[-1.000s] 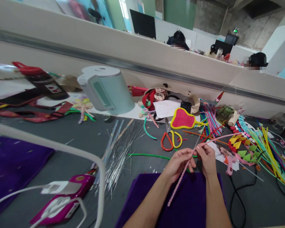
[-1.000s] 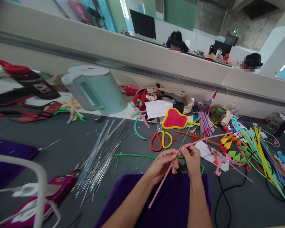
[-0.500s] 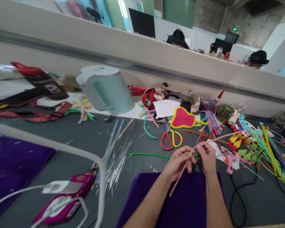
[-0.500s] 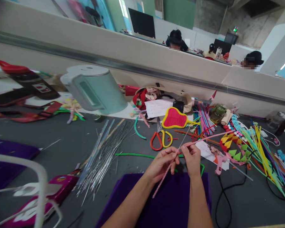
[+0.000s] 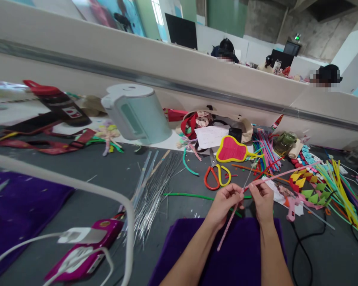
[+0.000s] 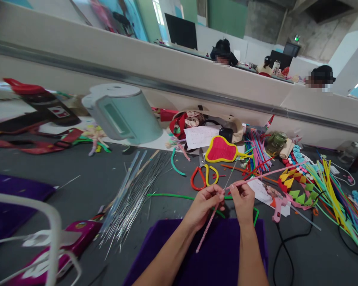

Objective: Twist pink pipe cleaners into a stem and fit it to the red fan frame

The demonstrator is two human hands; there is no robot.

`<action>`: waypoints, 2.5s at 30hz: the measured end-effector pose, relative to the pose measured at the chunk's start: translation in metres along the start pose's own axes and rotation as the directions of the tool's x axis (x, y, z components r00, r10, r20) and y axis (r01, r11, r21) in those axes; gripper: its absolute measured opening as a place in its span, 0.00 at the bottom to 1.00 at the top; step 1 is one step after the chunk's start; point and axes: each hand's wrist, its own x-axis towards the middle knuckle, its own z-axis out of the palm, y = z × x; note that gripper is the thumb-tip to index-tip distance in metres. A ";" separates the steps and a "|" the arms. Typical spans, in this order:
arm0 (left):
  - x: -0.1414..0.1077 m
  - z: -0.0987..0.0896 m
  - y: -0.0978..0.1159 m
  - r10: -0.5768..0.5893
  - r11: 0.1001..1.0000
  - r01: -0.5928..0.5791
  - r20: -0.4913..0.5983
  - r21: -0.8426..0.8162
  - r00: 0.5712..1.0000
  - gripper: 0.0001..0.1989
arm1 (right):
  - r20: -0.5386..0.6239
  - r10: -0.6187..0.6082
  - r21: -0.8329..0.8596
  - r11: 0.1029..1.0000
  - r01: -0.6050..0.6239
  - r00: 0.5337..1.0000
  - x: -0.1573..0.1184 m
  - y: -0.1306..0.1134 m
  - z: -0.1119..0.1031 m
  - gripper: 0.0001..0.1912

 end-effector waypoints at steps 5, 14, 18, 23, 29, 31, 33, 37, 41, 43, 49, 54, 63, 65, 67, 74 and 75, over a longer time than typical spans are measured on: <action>0.000 -0.002 0.002 0.040 0.998 -0.039 -0.024 0.040 0.999 0.12 | -0.006 -0.034 0.006 0.999 0.034 0.999 -0.001 -0.001 0.003 0.08; -0.001 0.002 0.004 0.093 0.993 -0.087 -0.070 0.079 0.993 0.14 | 0.023 -0.010 -0.021 1.000 0.010 1.000 -0.004 -0.006 0.009 0.09; 0.000 0.001 0.002 0.096 0.992 -0.092 -0.050 0.083 0.994 0.14 | 0.080 0.056 0.052 0.997 -0.060 0.995 -0.004 0.000 0.009 0.09; 0.001 -0.001 0.001 0.102 0.993 -0.101 -0.019 0.068 0.995 0.12 | 0.117 0.059 0.056 0.996 -0.066 0.991 -0.004 0.002 0.008 0.08; 0.001 -0.004 0.000 0.083 0.994 -0.084 0.009 0.069 0.996 0.12 | 0.096 0.008 0.015 1.000 -0.009 0.995 -0.004 -0.005 0.009 0.09; 0.001 -0.005 0.000 0.067 0.996 -0.068 0.019 0.056 0.998 0.12 | 0.098 -0.012 -0.002 1.000 0.012 0.995 -0.003 -0.006 0.008 0.09; 0.001 -0.006 -0.001 0.048 0.998 -0.049 0.028 0.039 0.998 0.12 | 0.106 -0.013 -0.013 1.000 0.014 0.994 -0.003 -0.006 0.007 0.09; 0.002 -0.005 -0.001 0.010 1.000 -0.010 0.043 0.015 0.999 0.12 | 0.111 -0.010 -0.020 1.000 0.013 0.994 -0.002 -0.005 0.005 0.08; 0.001 -0.004 -0.001 -0.002 1.000 0.002 0.042 0.004 0.999 0.13 | 0.116 -0.014 -0.035 0.999 0.018 0.993 -0.002 -0.005 0.004 0.08; 0.002 -0.005 -0.001 -0.007 1.000 0.007 0.034 0.006 0.999 0.13 | 0.113 -0.013 -0.045 0.999 0.018 0.994 -0.002 -0.005 0.005 0.08; 0.002 -0.005 -0.002 0.018 0.998 -0.018 -0.005 0.058 1.000 0.12 | 0.107 0.004 -0.066 0.998 0.003 0.994 -0.002 -0.004 0.004 0.08; 0.001 -0.004 -0.002 0.036 0.996 -0.034 -0.017 0.087 0.999 0.12 | 0.103 0.029 -0.052 0.998 -0.023 0.994 -0.002 -0.005 0.005 0.08; 0.000 0.000 -0.002 0.103 0.989 -0.090 -0.112 0.115 0.988 0.13 | 0.082 0.037 -0.101 0.994 -0.028 0.996 -0.002 -0.003 0.005 0.10; 0.000 0.002 -0.003 0.160 0.977 -0.136 -0.147 0.162 0.976 0.14 | 0.082 0.024 -0.118 0.993 -0.014 0.996 -0.002 -0.003 0.006 0.10; 0.000 0.003 -0.004 0.236 0.953 -0.193 -0.173 0.233 0.956 0.13 | 0.101 0.009 -0.118 0.993 0.003 0.995 -0.002 -0.004 0.006 0.10; -0.003 0.002 -0.006 0.501 0.761 -0.359 -0.139 0.540 0.854 0.10 | 0.160 0.020 -0.132 0.991 0.002 0.987 -0.001 -0.002 0.006 0.08; -0.003 0.003 -0.006 0.515 0.745 -0.368 -0.128 0.557 0.848 0.10 | 0.163 0.023 -0.130 0.991 -0.001 0.986 -0.001 -0.002 0.006 0.08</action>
